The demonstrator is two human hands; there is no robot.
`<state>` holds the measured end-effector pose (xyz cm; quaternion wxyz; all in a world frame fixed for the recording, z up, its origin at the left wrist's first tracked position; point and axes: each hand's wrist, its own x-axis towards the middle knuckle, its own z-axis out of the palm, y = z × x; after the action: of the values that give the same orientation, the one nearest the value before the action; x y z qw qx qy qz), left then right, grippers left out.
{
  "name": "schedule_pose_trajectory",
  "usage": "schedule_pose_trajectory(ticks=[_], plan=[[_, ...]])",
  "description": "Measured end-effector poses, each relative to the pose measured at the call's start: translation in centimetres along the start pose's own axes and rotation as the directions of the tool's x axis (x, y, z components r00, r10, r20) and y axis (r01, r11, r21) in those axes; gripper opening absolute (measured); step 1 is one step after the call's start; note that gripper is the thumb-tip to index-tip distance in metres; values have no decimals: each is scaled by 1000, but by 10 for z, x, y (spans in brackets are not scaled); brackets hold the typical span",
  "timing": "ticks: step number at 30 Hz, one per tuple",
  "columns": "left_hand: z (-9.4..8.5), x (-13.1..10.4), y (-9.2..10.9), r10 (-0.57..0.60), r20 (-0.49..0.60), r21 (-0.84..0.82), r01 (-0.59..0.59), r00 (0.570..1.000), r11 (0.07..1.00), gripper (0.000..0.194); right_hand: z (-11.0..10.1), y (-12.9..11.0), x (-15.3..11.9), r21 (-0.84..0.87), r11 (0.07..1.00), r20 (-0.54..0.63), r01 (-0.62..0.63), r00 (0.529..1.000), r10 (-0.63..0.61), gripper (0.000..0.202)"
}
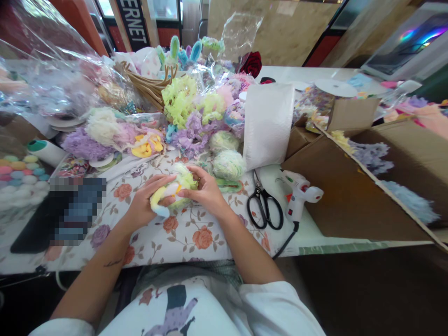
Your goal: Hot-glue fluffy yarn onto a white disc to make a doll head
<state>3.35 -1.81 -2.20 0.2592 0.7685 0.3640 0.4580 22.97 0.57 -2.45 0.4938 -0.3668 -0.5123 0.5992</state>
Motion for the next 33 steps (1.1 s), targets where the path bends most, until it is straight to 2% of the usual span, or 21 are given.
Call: schedule_pose_trajectory(ticks=[11,17,23,29,33], plan=[[2,-1,0,-93,-31,10,93,995,996,49,2,-1,-1,-13,1000,-16,9,1000,-9,64],[6,0,0,-122,-53,-39,120,991,992,47,1,-1,-1,-1,1000,-43,-16,999,16,64],[8,-1,-1,-243,-12,-109,241,970,964,47,0,1,-2,-30,999,-81,-30,996,27,68],[10,-2,-4,-197,-64,-76,192,978,978,47,3,2,-1,-54,998,-77,-12,997,8,72],[12,-3,-2,-146,-126,13,149,981,989,43,2,2,1,-194,981,-40,30,998,-38,75]])
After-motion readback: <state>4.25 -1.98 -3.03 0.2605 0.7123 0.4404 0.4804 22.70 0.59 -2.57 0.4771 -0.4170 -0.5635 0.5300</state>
